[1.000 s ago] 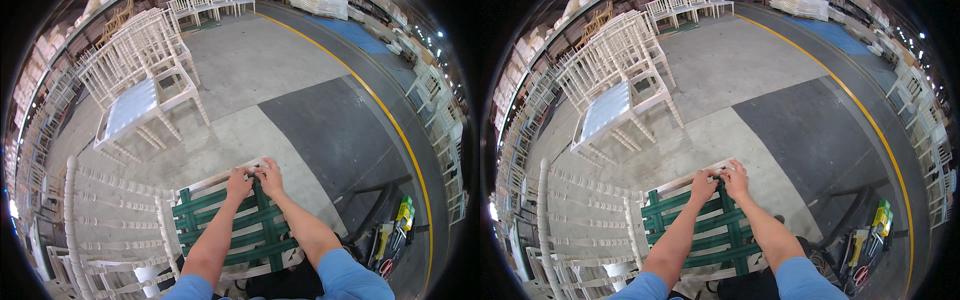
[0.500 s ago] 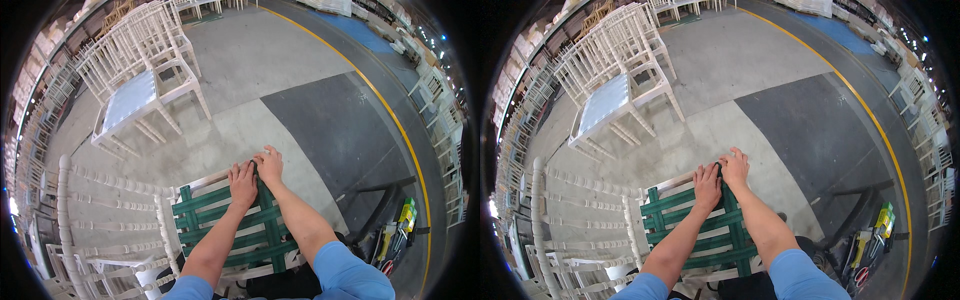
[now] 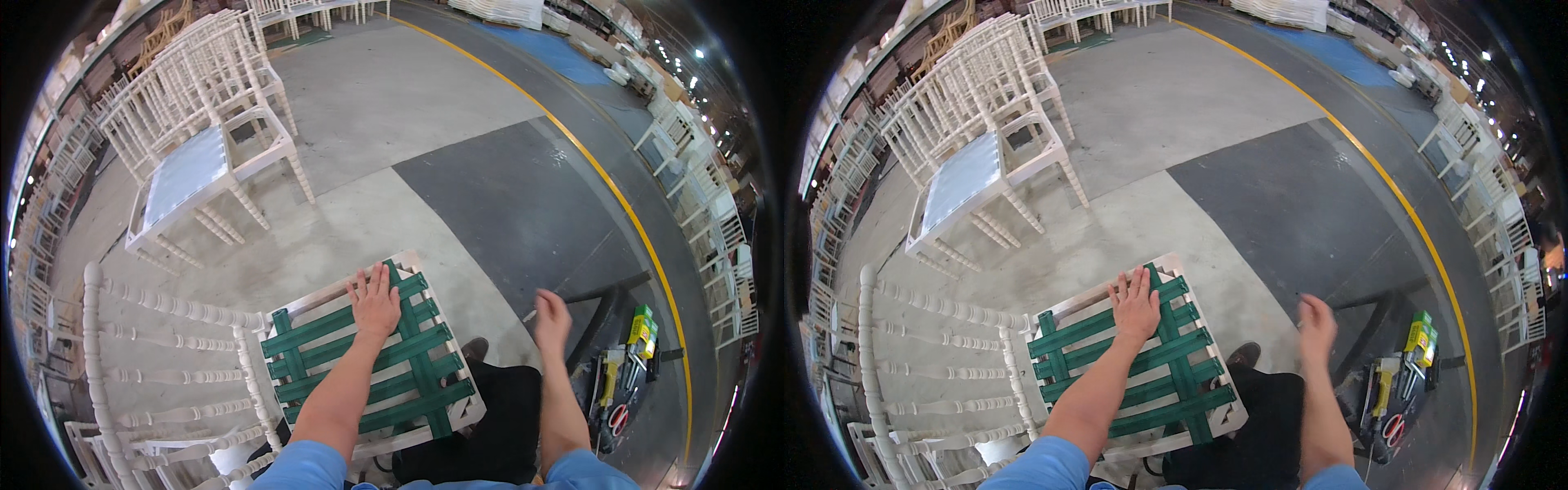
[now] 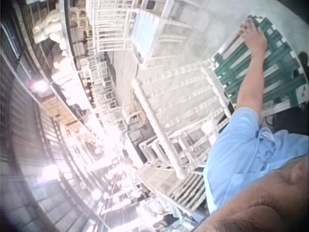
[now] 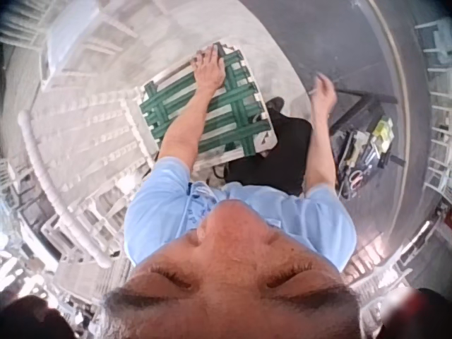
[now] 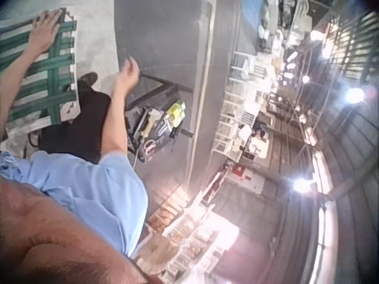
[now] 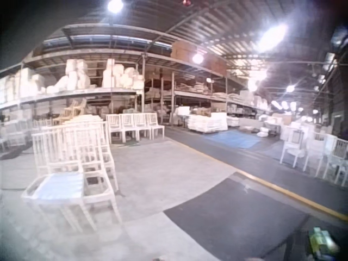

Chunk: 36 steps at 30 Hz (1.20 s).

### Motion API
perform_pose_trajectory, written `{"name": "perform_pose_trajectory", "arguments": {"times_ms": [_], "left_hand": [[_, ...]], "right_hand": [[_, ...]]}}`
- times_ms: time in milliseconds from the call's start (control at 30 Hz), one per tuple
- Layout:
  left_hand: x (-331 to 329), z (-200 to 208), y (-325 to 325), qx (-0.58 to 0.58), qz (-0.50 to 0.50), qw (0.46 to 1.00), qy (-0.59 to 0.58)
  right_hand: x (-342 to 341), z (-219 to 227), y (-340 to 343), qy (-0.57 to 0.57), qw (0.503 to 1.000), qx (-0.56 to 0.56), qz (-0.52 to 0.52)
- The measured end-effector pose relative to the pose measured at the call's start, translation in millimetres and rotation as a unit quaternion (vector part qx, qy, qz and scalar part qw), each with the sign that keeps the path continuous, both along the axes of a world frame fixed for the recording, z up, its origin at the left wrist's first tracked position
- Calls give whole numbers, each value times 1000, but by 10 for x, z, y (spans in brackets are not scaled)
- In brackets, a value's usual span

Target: The person weaves green straps into the seat frame of a white wooden chair. They thread the straps through the frame, use a staple gun to secure them, and trim excess strap with scissors.

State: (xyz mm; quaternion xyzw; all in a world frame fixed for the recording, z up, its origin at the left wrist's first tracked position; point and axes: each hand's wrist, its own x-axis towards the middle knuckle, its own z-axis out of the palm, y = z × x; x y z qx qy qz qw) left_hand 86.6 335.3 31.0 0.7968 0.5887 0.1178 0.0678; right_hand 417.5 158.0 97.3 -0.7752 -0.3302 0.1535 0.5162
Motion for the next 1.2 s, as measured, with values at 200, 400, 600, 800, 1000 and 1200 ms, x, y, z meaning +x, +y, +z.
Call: {"name": "perform_pose_trajectory", "arguments": {"times_ms": [200, 400, 600, 800, 1000, 1200], "left_hand": [[157, 88, 23, 3, -19, 1000, -21], [93, 287, 50, -53, -31, 998, -11], [29, 214, 49, -40, -36, 998, -28], [38, 90, 24, 2, -30, 999, -45], [-30, 47, 16, 8, -21, 998, -67], [-24, 17, 48, 6, -32, 995, -94]], "right_hand": [[1243, 236, -2514, -270, 859, -331, -283], [1634, 185, -2760, 8, 921, -334, -200], [1730, 398, -2565, 65, 936, -303, -165], [1121, 855, -1779, 131, 983, -123, 31], [-198, 1545, 181, 224, 920, -231, 224], [-1252, 941, 1654, 251, 898, -193, 307]]}}
